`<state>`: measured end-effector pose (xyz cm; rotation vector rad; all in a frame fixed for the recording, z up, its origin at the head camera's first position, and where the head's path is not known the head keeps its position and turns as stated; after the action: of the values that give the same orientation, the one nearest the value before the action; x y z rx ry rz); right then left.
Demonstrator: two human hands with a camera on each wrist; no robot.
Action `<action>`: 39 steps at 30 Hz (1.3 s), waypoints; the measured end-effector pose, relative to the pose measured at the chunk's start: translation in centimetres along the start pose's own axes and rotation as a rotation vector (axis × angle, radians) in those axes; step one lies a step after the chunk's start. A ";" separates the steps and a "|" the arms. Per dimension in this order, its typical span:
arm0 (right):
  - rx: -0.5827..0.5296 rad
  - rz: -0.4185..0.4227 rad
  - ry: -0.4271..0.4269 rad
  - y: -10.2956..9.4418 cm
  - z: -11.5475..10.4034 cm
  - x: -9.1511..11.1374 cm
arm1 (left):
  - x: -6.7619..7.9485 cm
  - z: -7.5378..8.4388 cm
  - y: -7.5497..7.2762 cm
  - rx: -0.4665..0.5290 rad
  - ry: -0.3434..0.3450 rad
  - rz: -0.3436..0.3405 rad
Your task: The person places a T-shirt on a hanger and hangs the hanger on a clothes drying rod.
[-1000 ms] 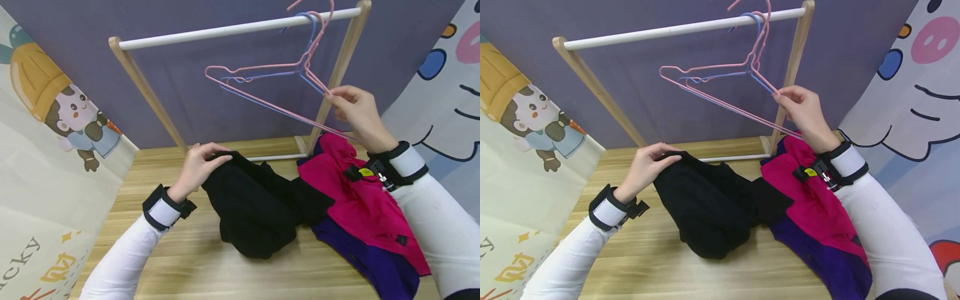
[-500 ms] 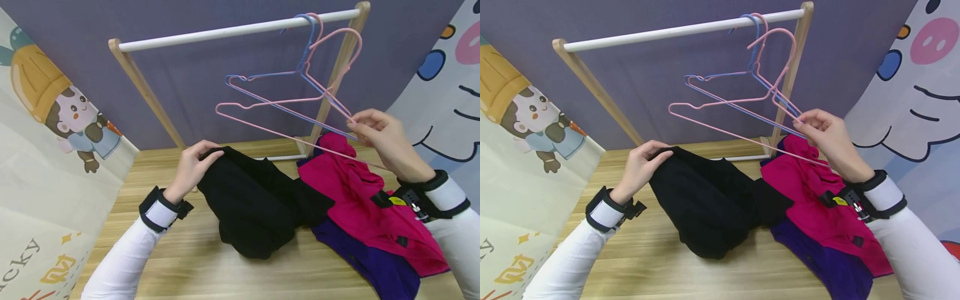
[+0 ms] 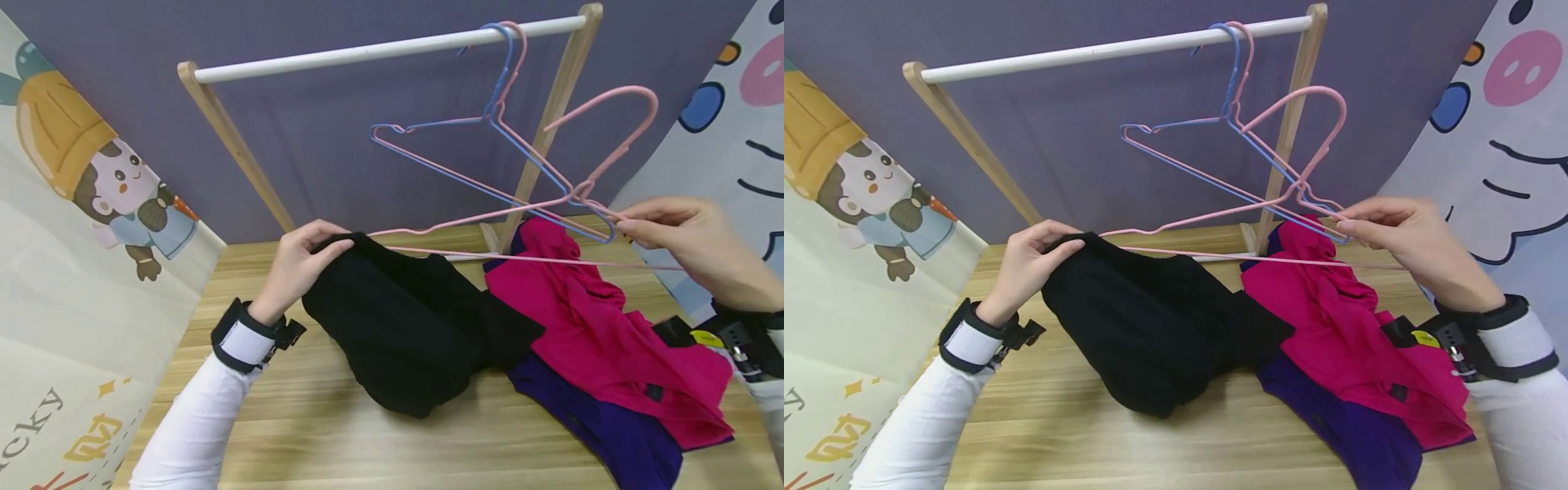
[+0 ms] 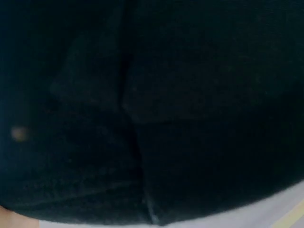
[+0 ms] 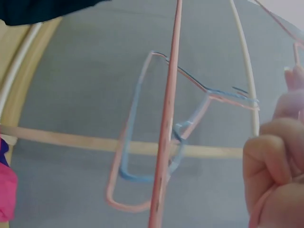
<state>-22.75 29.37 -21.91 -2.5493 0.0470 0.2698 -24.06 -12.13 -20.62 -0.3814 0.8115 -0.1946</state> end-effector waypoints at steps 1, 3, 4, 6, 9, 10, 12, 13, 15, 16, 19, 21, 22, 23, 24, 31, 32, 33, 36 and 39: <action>0.007 0.000 -0.009 -0.3 0.0 0.0 | 0.0 0.1 -0.1 0.001 0.001 -0.011; 0.015 0.000 -0.017 -0.8 0.2 0.1 | -0.1 0.2 -0.2 0.010 -0.002 -0.034; 0.019 0.000 -0.021 -1.0 0.3 0.1 | -0.1 0.3 -0.2 0.017 -0.003 -0.046; 0.021 -0.004 -0.027 -1.3 0.4 0.1 | -0.1 0.2 -0.2 0.023 -0.018 -0.073; 0.021 -0.012 -0.021 -1.3 0.6 0.0 | 0.0 0.3 0.0 0.029 -0.041 -0.113; 0.027 -0.017 -0.014 -1.2 0.7 0.0 | 0.0 0.3 0.1 0.024 -0.044 -0.128; 0.034 -0.026 -0.002 -0.9 0.8 -0.1 | 0.0 0.5 0.4 0.007 -0.038 -0.159; 0.033 -0.030 0.000 -0.8 0.8 -0.1 | 0.0 0.6 0.6 -0.001 -0.030 -0.172; 0.018 -0.039 0.007 -0.5 0.8 -0.2 | 0.0 0.8 0.9 -0.019 -0.013 -0.189; 0.008 -0.044 0.000 -0.3 0.7 -0.2 | 0.1 0.9 0.9 -0.026 -0.006 -0.193; -0.028 -0.057 -0.014 0.1 0.5 -0.3 | 0.2 0.9 1.1 -0.023 -0.004 -0.200; -0.047 -0.060 -0.018 0.3 0.5 -0.3 | 0.4 0.9 1.2 -0.016 -0.010 -0.206; -0.051 -0.059 -0.016 0.4 0.6 -0.4 | 0.4 0.9 1.2 -0.014 -0.010 -0.208; -0.054 -0.056 -0.005 0.5 0.7 -0.4 | 0.5 0.9 1.3 -0.012 -0.009 -0.211; -0.056 -0.052 0.002 0.5 0.8 -0.4 | 0.5 1.0 1.3 -0.011 -0.006 -0.212; -0.045 -0.078 0.021 0.4 1.3 -0.2 | 0.5 1.2 1.0 -0.013 0.016 -0.138; -0.037 -0.086 0.027 0.5 1.4 -0.1 | 0.5 1.2 0.9 -0.019 0.016 -0.123; -0.025 -0.093 0.037 0.5 1.6 -0.1 | 0.5 1.2 0.8 -0.026 0.015 -0.111; 0.000 -0.122 0.038 0.6 1.9 0.0 | 0.5 1.1 0.7 -0.053 0.018 -0.089; 0.012 -0.142 0.036 0.3 2.3 0.1 | 0.5 1.3 0.9 -0.072 0.038 -0.100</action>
<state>-23.09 30.32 -23.96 -2.5311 -0.1181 0.1672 -22.72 -11.10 -20.53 -0.4883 0.8393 -0.2672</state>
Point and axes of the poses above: each hand's wrist, its own x-axis away from the middle knuckle, its own y-axis out of the palm, z = x × y, the point moved 10 cm from there along -x, towards the middle knuckle, and after that the axes turned 4 degrees about y, right-handed, at the moved point
